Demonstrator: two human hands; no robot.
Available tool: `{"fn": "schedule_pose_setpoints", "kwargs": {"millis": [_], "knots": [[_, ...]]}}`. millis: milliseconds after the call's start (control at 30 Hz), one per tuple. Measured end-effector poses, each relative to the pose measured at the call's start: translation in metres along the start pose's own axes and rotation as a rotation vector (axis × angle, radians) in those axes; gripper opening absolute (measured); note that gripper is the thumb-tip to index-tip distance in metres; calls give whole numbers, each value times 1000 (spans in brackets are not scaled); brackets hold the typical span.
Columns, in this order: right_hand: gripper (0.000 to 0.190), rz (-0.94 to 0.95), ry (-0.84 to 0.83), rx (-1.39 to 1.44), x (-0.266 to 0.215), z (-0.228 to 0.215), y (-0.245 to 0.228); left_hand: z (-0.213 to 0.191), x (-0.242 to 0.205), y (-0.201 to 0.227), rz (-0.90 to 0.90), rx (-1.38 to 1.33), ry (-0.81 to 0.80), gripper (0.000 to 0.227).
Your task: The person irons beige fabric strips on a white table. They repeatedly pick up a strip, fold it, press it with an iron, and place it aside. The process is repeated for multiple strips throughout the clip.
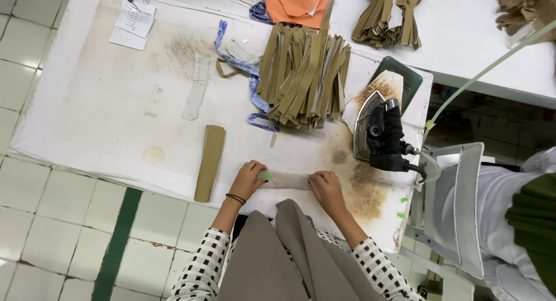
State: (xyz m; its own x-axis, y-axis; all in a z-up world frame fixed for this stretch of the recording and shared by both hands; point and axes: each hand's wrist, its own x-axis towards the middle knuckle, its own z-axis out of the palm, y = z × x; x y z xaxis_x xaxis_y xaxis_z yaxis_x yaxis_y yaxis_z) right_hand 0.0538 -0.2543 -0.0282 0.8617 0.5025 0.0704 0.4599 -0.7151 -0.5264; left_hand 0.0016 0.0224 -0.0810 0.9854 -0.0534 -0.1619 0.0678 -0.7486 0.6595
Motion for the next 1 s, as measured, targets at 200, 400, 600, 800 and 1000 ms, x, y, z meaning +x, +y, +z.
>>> {"fn": "schedule_pose_setpoints", "kwargs": {"millis": [200, 400, 600, 800, 1000], "knots": [[9, -197, -231, 282, 56, 37, -64, -17, -10, 11, -81, 102, 14, 27], [6, -232, -303, 272, 72, 59, -78, -23, -20, 15, -248, 24, 86, 34], [5, -177, -412, 138, 79, 74, -75, -17, -19, 8, -265, -5, 84, 35], [9, -257, -461, -57, 85, 92, -68, -13, -17, 3, -273, 21, 67, 36], [14, -349, -472, -211, 83, 89, -73, -12, -17, 3, -276, 31, 64, 36]]}}
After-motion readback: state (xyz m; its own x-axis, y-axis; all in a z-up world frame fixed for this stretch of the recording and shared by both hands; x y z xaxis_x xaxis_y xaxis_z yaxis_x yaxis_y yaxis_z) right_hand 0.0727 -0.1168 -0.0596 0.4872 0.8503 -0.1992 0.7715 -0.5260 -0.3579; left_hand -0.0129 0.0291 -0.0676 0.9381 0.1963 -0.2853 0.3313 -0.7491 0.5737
